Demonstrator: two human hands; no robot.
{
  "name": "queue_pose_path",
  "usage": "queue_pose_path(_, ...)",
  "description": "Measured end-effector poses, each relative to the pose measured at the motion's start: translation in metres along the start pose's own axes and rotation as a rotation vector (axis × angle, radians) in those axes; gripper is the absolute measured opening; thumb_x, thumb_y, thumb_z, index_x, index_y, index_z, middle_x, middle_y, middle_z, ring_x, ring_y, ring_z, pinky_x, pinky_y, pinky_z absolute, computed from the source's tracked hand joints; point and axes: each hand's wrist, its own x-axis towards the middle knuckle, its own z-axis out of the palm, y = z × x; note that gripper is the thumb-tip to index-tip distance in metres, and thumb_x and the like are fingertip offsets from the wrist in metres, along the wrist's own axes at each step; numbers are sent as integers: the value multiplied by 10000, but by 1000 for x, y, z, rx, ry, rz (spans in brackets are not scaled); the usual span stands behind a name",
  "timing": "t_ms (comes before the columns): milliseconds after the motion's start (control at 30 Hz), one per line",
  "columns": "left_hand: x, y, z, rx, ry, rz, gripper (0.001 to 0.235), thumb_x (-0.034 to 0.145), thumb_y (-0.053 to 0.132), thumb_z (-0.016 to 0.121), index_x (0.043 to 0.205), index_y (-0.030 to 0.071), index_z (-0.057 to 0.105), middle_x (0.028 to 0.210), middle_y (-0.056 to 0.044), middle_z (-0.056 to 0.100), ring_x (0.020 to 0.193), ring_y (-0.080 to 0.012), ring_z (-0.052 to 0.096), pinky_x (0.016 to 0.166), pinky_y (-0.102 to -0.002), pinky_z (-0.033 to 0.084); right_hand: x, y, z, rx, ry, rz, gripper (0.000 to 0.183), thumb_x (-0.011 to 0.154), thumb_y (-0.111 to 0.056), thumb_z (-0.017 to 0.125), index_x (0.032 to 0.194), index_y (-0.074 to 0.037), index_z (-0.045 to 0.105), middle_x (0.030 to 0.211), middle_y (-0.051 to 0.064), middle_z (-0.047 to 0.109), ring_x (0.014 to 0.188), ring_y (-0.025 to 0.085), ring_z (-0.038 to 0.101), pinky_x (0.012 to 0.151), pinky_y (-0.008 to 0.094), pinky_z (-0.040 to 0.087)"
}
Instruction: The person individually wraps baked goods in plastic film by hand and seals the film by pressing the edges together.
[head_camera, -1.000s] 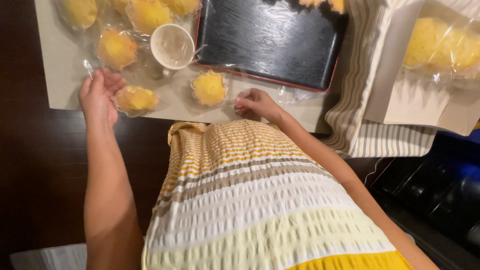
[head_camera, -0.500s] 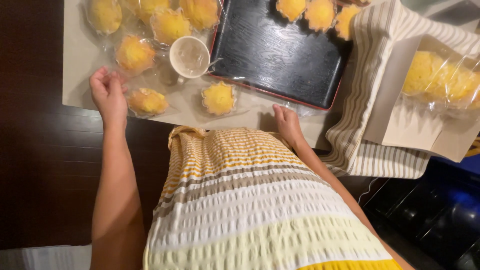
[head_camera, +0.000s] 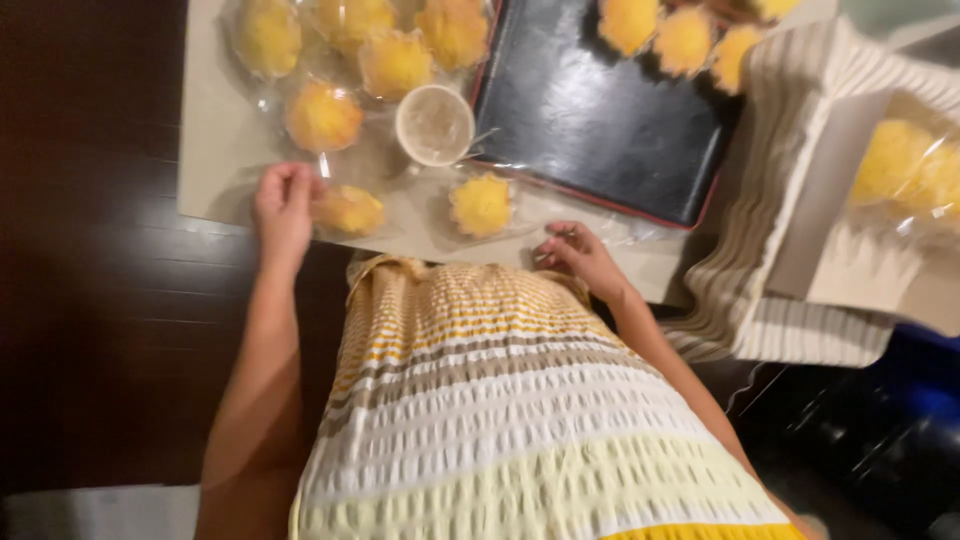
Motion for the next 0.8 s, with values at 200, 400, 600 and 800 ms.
queue_pose_path(200,24,24,-41,-241,-282,26,127,1149,158,539,1185,36,539,1002,-28,644,925,-108,646,877,-265,548,22,25,18,102,233,-114,265,1025,-200,648,1212,-18,603,985,81,696,809,159,691,742,307,580)
queue_pose_path(400,83,82,-76,-180,-419,0,123,1142,178,513,1163,57,503,967,-5,607,873,-124,698,767,-266,549,22,28,39,32,446,-68,192,1028,-221,610,1140,-66,618,927,52,712,737,126,679,632,259,552)
queue_pose_path(600,181,140,-73,-223,-523,251,136,1239,188,500,1234,53,478,948,-31,580,822,-148,677,790,-274,593,26,25,64,37,753,-140,182,1042,-232,632,1078,-57,604,786,72,691,580,138,649,506,252,483)
queue_pose_path(800,298,187,-45,15,-631,444,263,1231,83,468,1048,-25,622,936,-85,677,856,-189,738,804,-311,593,27,20,73,6,857,-165,179,1034,-225,626,1081,-54,607,764,61,693,540,126,640,474,241,473)
